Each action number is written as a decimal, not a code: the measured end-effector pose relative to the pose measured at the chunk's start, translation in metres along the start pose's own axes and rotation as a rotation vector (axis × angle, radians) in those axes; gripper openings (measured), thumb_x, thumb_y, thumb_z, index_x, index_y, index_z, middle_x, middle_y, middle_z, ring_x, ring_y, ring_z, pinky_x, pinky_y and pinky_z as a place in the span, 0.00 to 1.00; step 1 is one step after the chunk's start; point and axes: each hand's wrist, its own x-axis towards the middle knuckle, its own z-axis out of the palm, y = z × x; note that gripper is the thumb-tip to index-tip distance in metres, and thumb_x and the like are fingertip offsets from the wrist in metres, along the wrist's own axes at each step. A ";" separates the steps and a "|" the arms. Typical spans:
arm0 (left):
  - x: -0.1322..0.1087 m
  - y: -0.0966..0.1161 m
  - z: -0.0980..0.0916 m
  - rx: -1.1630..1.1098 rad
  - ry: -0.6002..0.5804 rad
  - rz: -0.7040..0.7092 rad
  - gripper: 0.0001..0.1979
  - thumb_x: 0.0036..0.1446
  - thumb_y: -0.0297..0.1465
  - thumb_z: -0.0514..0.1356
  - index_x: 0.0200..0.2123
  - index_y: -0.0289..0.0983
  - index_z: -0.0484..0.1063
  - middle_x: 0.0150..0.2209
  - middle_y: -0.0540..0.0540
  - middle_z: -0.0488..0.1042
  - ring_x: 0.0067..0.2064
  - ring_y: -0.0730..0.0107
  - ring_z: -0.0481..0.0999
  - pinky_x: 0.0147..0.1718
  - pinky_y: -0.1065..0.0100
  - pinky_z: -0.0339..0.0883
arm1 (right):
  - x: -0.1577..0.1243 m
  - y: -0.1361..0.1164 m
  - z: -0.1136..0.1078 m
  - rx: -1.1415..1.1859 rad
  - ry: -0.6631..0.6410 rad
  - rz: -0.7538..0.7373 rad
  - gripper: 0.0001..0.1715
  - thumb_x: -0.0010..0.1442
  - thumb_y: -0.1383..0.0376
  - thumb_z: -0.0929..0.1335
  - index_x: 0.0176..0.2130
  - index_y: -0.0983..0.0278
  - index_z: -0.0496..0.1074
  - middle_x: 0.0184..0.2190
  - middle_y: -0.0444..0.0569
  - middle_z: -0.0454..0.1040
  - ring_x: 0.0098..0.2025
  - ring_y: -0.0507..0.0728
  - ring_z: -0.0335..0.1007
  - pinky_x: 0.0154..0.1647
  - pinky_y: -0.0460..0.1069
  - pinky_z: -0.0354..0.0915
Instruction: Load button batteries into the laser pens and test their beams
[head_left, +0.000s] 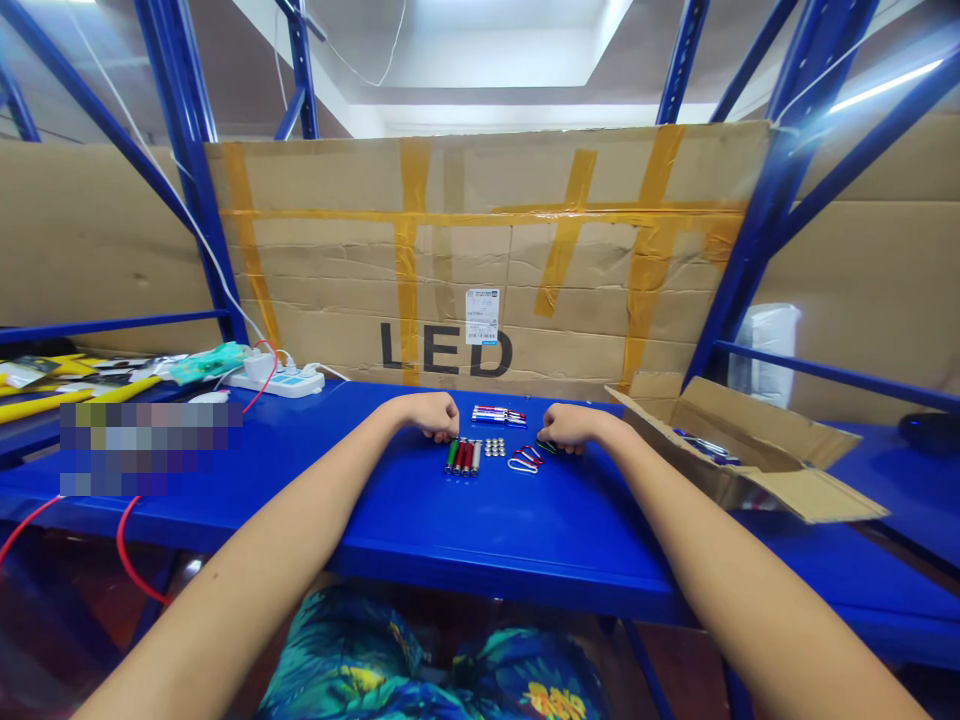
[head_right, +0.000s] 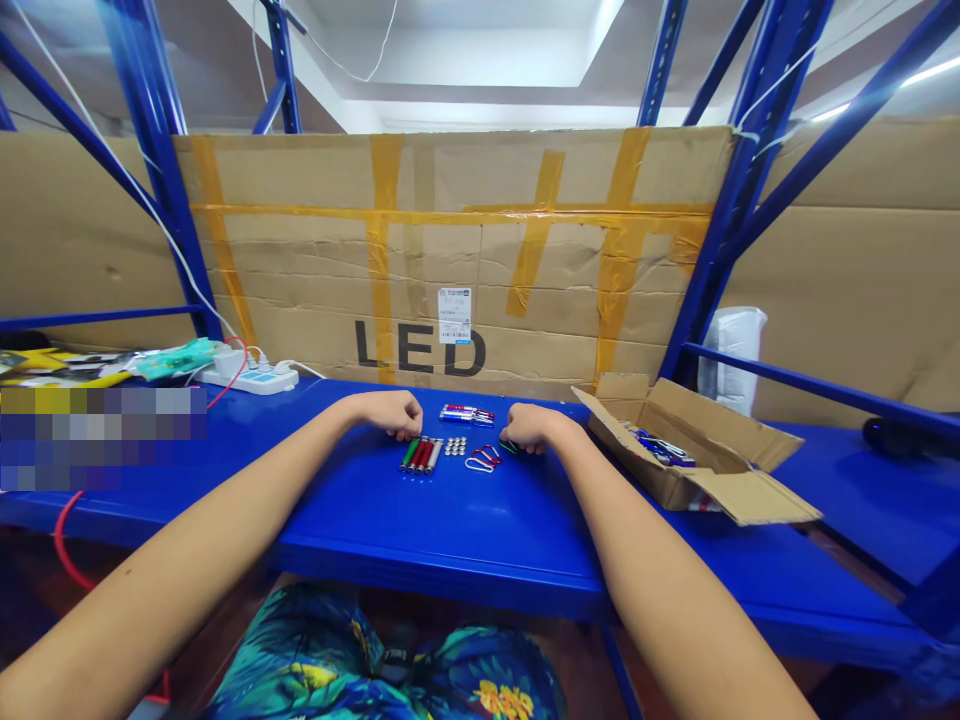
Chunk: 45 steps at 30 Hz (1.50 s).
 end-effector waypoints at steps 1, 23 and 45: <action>0.000 0.000 0.000 0.004 -0.001 0.001 0.05 0.42 0.28 0.57 0.25 0.35 0.71 0.26 0.47 0.74 0.28 0.71 0.71 0.28 0.70 0.63 | 0.000 0.000 0.000 -0.001 0.000 -0.003 0.10 0.56 0.63 0.66 0.26 0.67 0.67 0.22 0.49 0.70 0.20 0.53 0.67 0.21 0.48 0.65; 0.003 0.002 0.002 -0.010 0.032 0.085 0.10 0.44 0.31 0.56 0.30 0.34 0.74 0.27 0.47 0.73 0.29 0.71 0.70 0.27 0.71 0.63 | -0.003 -0.014 -0.001 -0.060 0.370 -0.146 0.12 0.57 0.64 0.65 0.37 0.66 0.76 0.36 0.54 0.79 0.37 0.57 0.72 0.31 0.46 0.58; 0.008 -0.002 0.005 -0.043 0.107 0.061 0.08 0.45 0.31 0.57 0.29 0.34 0.72 0.30 0.46 0.75 0.30 0.72 0.72 0.27 0.72 0.62 | -0.002 -0.006 -0.001 -0.080 0.157 -0.076 0.10 0.51 0.69 0.68 0.36 0.65 0.76 0.30 0.50 0.78 0.28 0.54 0.71 0.26 0.46 0.62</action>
